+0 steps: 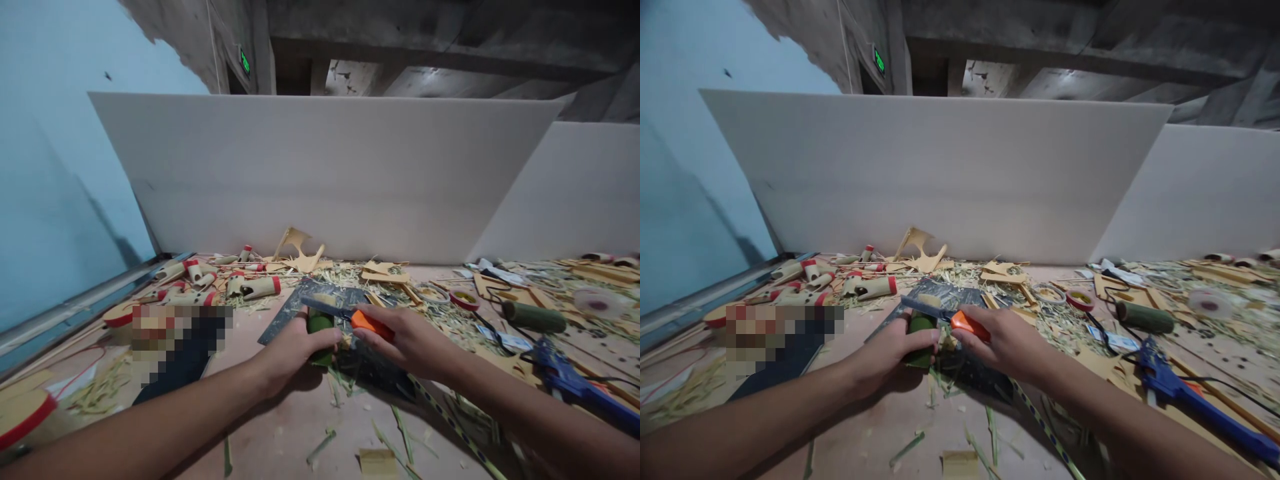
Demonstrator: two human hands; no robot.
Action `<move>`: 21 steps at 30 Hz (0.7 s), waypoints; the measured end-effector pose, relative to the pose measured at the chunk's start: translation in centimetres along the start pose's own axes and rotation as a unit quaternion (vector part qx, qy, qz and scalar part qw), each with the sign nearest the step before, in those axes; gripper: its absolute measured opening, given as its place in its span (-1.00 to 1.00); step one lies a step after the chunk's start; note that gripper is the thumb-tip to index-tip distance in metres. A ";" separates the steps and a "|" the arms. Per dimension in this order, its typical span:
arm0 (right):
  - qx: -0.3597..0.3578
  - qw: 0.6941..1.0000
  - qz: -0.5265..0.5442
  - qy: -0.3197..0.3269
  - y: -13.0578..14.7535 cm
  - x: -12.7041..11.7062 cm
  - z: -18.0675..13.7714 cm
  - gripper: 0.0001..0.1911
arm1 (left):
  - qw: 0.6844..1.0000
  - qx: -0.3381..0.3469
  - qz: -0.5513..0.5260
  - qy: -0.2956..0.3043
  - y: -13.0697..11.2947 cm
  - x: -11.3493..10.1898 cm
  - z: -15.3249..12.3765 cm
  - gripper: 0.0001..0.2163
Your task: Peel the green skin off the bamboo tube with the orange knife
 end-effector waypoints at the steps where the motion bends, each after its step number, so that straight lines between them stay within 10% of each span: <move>1: 0.003 1.000 0.007 0.009 0.0 0.2 0.1 -0.59 | 1.000 0.002 0.004 0.013 0.1 0.1 0.1 -0.61; 21: -0.019 0.987 0.117 0.104 2.2 2.3 0.0 -0.68 | 0.998 0.006 -0.002 0.057 0.4 0.7 -0.8 -0.51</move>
Point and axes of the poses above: each hand's wrist, its own z-axis towards the middle knuckle, its own x-axis out of the palm, y = z × x, the point moved 8 cm from there along z, towards the middle knuckle, and after that the axes turned 14 degrees about y, right-handed, at the moved point
